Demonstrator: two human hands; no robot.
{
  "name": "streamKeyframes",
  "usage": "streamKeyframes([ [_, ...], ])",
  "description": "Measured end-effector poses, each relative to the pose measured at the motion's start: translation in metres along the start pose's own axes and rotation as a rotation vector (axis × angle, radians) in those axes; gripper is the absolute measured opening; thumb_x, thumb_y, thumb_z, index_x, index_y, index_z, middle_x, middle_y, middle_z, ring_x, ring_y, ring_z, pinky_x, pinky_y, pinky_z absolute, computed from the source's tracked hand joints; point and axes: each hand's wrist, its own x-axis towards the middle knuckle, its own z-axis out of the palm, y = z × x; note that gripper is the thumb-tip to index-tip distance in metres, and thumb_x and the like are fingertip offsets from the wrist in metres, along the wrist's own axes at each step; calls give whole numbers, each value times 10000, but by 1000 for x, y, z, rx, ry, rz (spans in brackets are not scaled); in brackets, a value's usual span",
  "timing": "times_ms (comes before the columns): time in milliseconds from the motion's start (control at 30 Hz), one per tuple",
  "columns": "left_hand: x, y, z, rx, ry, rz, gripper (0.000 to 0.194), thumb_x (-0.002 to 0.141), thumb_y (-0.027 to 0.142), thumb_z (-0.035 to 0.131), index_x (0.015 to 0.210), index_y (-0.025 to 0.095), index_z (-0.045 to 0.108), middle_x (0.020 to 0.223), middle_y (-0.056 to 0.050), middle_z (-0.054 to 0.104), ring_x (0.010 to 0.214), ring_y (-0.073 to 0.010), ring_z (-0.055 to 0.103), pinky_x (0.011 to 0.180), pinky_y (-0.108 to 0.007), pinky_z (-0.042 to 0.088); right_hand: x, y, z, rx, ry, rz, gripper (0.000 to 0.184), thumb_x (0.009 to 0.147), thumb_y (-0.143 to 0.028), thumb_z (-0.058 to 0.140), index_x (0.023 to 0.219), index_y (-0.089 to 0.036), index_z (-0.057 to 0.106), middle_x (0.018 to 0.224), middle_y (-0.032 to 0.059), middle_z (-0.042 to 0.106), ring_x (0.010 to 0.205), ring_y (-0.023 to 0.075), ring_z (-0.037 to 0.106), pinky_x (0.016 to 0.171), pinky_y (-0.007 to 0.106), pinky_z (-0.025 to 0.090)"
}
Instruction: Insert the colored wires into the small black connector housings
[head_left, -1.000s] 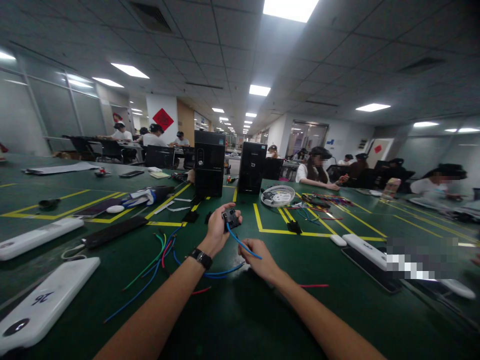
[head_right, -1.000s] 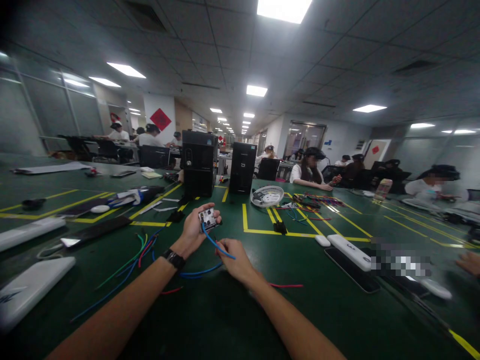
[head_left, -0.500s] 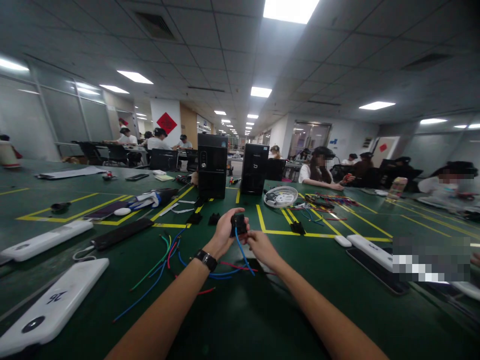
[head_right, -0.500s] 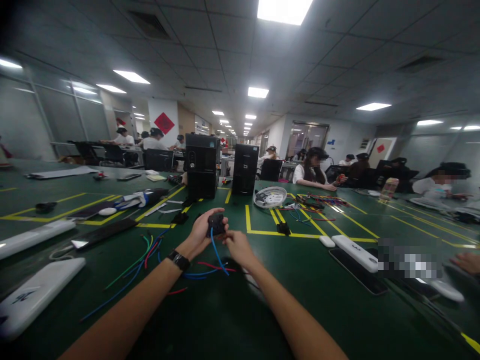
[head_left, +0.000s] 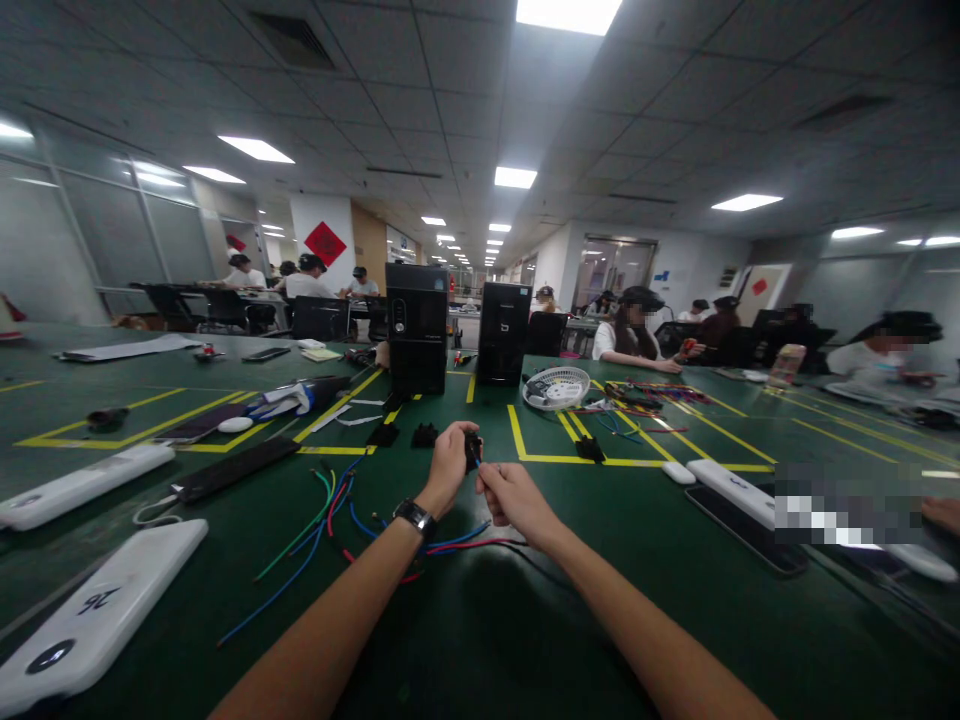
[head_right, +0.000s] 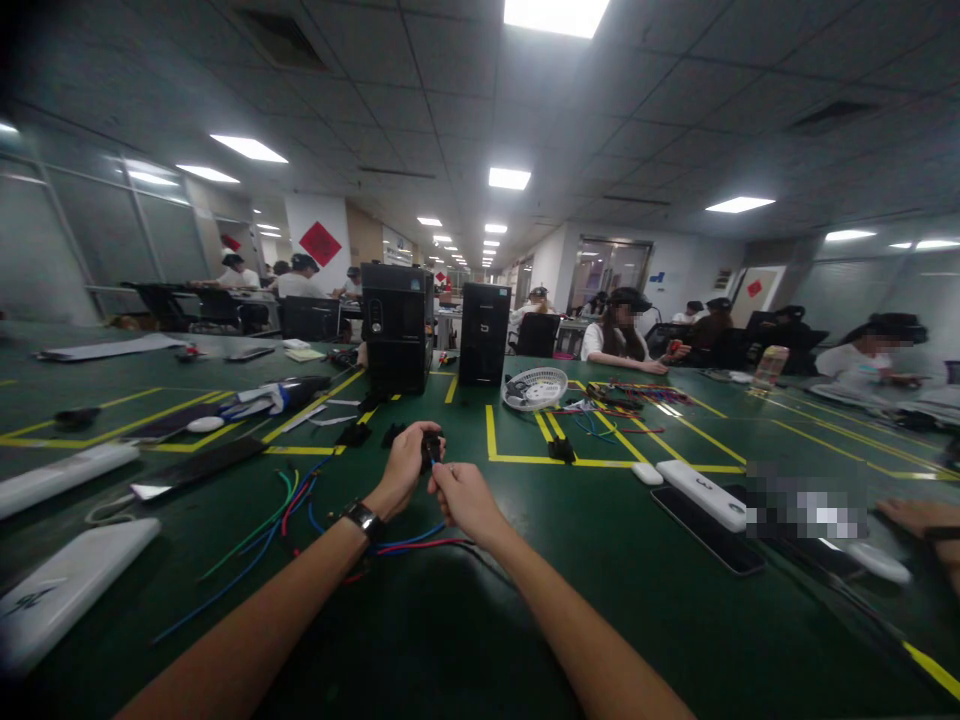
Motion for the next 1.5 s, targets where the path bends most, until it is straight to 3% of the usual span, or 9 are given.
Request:
streamKeyframes([
  [167, -2, 0, 3, -45, 1, -73, 252, 810, 335, 441, 891, 137, 575, 686, -48, 621, 566, -138, 568, 512, -227, 426, -2, 0, 0, -44, 21, -54, 196, 859, -381, 446, 797, -198, 478, 477, -103, 372, 337, 48, 276, 345, 165, 207],
  [400, -7, 15, 17, -286, -21, -227, 243, 780, 310, 443, 940, 139, 511, 616, -27, 593, 506, -152, 564, 480, -255, 415, 0, 8, 3, -124, 70, -123, 392, 885, -464, 408, 611, -187, 452, 417, -67, 382, 350, 59, 314, 396, 201, 248],
  [633, -1, 13, 14, -58, 0, 58, 228, 826, 346, 423, 899, 165, 542, 695, -33, 623, 583, -133, 575, 555, -239, 438, -3, -8, -7, -149, 175, -167, 398, 869, -478, 415, 589, -198, 443, 401, -74, 327, 360, 71, 272, 407, 218, 214],
  [867, -9, 19, 22, -440, -73, -217, 247, 770, 294, 440, 990, 180, 430, 606, -2, 569, 518, -147, 570, 484, -237, 403, -7, 4, 4, -356, 207, -310, 419, 900, -453, 375, 580, -189, 437, 466, -45, 389, 429, 85, 334, 453, 220, 255],
  [1133, -6, 6, 19, -283, 22, -91, 236, 787, 320, 465, 972, 174, 460, 615, 3, 578, 513, -126, 565, 508, -236, 421, -6, 6, 20, -395, 279, -286, 409, 910, -389, 353, 568, -185, 449, 467, -39, 426, 440, 92, 398, 476, 211, 279],
  [1233, -8, 11, 18, -344, 10, -161, 228, 776, 285, 463, 975, 175, 446, 607, -1, 577, 526, -138, 579, 505, -236, 418, -6, 6, 17, -414, 264, -299, 404, 908, -388, 355, 571, -185, 448, 472, -39, 430, 446, 92, 405, 479, 209, 278],
  [1367, -11, 20, 19, -462, -100, -294, 261, 759, 273, 473, 995, 176, 420, 610, -14, 583, 538, -162, 594, 499, -247, 419, -9, 6, 6, -380, 244, -321, 409, 905, -423, 367, 577, -187, 429, 469, -49, 403, 439, 84, 373, 470, 203, 274],
  [1500, -10, 14, 16, -360, -38, -202, 232, 787, 276, 453, 994, 175, 433, 627, -7, 587, 542, -148, 591, 511, -245, 426, -10, 3, 4, -310, 233, -302, 413, 904, -436, 367, 581, -186, 427, 457, -57, 386, 411, 74, 343, 453, 200, 269],
])
